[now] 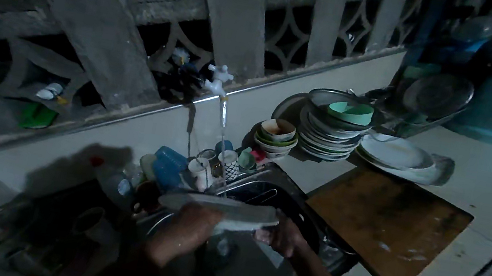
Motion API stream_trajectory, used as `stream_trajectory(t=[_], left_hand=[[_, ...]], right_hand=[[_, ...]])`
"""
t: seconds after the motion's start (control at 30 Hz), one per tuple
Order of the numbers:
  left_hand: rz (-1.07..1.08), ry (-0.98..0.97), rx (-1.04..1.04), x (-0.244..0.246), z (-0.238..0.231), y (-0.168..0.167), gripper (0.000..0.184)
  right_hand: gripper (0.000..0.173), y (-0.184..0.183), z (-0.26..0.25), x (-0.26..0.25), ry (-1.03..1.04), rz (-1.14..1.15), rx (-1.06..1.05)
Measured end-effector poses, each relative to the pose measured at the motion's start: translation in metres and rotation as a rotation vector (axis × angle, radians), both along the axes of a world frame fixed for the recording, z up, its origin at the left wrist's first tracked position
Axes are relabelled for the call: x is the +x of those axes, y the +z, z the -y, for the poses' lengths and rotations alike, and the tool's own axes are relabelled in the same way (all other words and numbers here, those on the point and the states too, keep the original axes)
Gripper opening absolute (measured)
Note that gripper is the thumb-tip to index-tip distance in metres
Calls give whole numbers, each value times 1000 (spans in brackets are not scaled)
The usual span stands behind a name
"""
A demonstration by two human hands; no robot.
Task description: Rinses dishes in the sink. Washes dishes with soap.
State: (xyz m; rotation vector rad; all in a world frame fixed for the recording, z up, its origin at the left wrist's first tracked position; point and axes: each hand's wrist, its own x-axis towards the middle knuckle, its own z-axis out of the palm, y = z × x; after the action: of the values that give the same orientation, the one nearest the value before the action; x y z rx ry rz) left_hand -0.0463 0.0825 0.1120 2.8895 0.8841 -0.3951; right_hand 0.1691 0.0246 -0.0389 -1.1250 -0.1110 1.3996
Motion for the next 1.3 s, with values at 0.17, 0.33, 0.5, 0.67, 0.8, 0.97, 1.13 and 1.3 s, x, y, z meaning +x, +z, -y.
stream_trajectory(t=[0.17,0.33,0.5,0.67,0.8,0.97,1.13,1.3], left_hand=[[380,235,-232,13,-76,36,38],[608,386,-232,49,-149,-1,38],[586,529,-88,105,-150,-23,39],[571,78,-58,124,-119,-42,31],[622,262,13,92,-132,-34,37],[903,640,-235,69,-158,-34,48],[937,654,-168,53,-165,-8,39],[948,522,-185,55,-175,7,35]], right_hand=[[68,-4,-4,8,232,444,-56],[34,-20,-9,11,18,258,80],[23,-21,-13,-1,-266,101,185],[28,-11,-13,0,-397,175,175],[35,-28,-6,11,-516,158,163],[36,-45,-8,-3,-512,-43,237],[24,-57,-10,-10,-152,5,159],[30,-55,-7,1,-29,49,243]])
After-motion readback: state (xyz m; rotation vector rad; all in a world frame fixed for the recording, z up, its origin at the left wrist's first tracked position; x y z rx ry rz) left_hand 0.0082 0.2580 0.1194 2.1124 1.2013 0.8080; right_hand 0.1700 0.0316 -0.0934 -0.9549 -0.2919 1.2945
